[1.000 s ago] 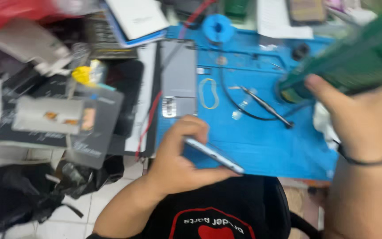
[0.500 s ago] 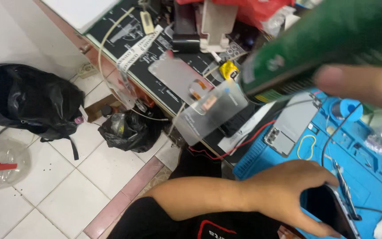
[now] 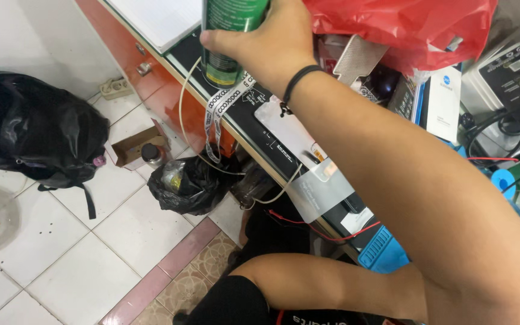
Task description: The person disassembles a smartphone on a blue workbench. They use a prying tool to open the case, remove the battery, disconnect internal cables, and separate the screen assembly from the chassis.
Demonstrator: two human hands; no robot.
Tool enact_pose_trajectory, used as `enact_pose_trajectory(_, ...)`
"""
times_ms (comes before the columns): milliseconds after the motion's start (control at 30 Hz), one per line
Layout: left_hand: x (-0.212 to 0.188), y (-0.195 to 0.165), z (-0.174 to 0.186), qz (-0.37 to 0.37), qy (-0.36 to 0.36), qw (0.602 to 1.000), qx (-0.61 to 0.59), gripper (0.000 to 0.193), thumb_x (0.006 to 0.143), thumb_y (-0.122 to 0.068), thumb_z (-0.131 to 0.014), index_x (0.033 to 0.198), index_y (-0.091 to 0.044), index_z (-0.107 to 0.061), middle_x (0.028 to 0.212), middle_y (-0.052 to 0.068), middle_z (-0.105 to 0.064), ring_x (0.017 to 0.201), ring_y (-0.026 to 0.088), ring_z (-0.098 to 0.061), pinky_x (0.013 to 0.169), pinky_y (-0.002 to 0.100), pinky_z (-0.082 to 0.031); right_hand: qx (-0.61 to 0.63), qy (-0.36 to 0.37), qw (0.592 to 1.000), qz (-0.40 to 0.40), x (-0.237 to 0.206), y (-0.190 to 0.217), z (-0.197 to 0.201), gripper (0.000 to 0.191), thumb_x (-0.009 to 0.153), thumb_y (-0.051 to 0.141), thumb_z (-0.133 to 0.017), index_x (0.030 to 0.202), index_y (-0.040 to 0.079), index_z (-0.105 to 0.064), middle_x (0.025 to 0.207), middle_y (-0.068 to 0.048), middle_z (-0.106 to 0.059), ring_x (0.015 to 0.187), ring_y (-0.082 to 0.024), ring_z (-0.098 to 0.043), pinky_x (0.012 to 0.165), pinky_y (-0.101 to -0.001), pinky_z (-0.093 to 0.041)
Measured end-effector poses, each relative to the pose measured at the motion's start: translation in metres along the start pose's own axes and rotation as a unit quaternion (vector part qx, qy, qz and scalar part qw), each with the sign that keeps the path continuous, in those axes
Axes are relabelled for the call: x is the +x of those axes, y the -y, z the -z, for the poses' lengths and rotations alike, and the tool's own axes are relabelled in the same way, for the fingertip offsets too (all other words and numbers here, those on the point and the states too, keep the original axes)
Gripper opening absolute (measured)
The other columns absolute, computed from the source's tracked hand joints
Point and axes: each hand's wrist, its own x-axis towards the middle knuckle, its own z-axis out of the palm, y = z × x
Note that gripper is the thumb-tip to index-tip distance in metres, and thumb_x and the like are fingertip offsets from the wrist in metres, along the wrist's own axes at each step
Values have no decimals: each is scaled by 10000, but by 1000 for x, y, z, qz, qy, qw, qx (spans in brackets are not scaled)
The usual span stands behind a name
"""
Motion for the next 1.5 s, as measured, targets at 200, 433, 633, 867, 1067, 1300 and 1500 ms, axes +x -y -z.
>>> enact_pose_trajectory(200,-2,-10,14,-12,-16,1000,-15,637,778,-430,-787,1261,-62,-598,1180,130,-665,1138,308,-641,1008,378,-509,60,-15,998,-2,0,0,-12,555,672,284,-968,1063,21,-676,1040,-110,-789,930,-195,-803,829,-318,-653)
enact_pose_trajectory(433,18,-9,-13,-42,-52,998,2,630,796,-429,-800,1259,-62,-581,1208,136,-649,1166,317,-631,1028,384,-504,-204,137,967,70,-19,11,74,746,684,513,-956,1132,12,-633,1028,-168,-731,915,-306,-718,793,-375,-568)
enact_pose_trajectory(633,30,-10,-32,75,5,994,84,632,769,-463,-885,1179,-65,-615,1050,101,-680,1036,283,-677,940,375,-534,-356,172,907,146,-128,40,278,99,928,79,-666,1004,55,-725,864,-96,-725,723,-226,-698,593,-366,-514)
enact_pose_trajectory(867,45,-3,-52,90,5,991,102,613,692,-341,-981,1067,-63,-583,1014,97,-626,925,256,-651,806,344,-528,-408,20,897,-168,-290,-9,438,134,923,135,-677,971,36,-755,800,-88,-715,708,-195,-706,621,-331,-530)
enact_pose_trajectory(1067,60,6,-69,51,-8,993,107,719,622,-237,-1034,1072,-89,-493,1004,85,-578,886,218,-615,777,324,-512,-472,-9,868,-156,-374,-129,484,130,894,194,-743,958,87,-779,888,-120,-719,885,-331,-683,778,-450,-545)
enact_pose_trajectory(1300,49,23,-73,92,8,995,31,747,644,-148,-1019,1117,-88,-444,1035,118,-535,858,169,-581,726,291,-526,-362,-2,917,-171,-379,-222,448,144,858,185,-719,967,119,-787,887,-106,-725,855,-345,-693,723,-471,-556)
enact_pose_trajectory(1500,48,39,-74,106,-12,994,21,636,666,-115,-956,1059,-108,-456,981,115,-549,825,175,-594,704,309,-527,-351,4,921,-169,-362,-224,427,150,843,208,-748,960,115,-761,859,-98,-689,757,-342,-681,654,-466,-548)
